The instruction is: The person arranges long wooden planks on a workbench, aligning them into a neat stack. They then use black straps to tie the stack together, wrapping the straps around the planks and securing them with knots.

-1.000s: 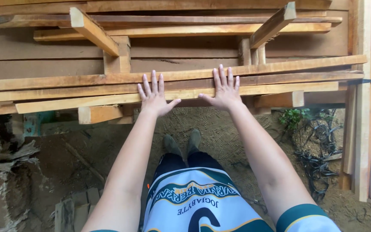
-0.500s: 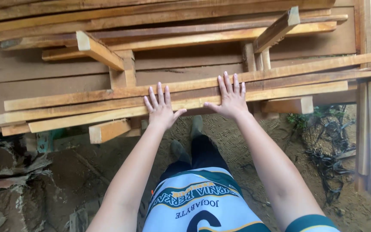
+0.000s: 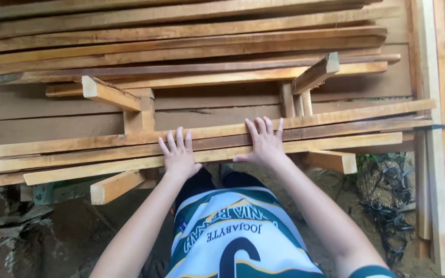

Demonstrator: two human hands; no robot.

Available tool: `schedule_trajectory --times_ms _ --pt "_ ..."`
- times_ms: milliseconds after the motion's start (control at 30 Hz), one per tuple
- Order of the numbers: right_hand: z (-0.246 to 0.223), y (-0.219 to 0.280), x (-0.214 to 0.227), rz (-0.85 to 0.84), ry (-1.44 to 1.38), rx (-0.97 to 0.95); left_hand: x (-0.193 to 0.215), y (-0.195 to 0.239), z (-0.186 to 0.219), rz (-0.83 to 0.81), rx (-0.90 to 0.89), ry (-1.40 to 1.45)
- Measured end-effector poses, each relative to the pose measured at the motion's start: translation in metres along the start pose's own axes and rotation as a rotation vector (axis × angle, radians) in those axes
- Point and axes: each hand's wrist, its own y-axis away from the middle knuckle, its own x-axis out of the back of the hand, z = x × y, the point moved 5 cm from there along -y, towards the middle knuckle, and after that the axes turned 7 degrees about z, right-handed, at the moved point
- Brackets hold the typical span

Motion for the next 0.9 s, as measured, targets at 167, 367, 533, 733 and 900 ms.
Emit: schedule_trajectory --times_ms 167,367,533,733,900 --pt "-0.003 -0.027 -0.020 -0.152 0.030 0.165 0.007 -0.008 -0.004 0.213 -0.074 0.058" --pt "-0.008 -0.043 -0.036 -0.207 0.216 0.250 0.014 -0.008 -0.011 0.341 -0.142 0.081" --pt "-0.012 -0.039 -0.025 -0.136 0.197 0.274 0.016 -0.007 -0.012 0.403 -0.153 0.057" --pt "-0.015 -0.020 0.000 -0.077 0.160 0.273 0.027 0.007 -0.009 0.421 -0.154 0.182" --pt "-0.008 0.027 0.025 0.218 -0.475 0.136 0.062 0.039 -0.008 0.330 -0.106 0.669"
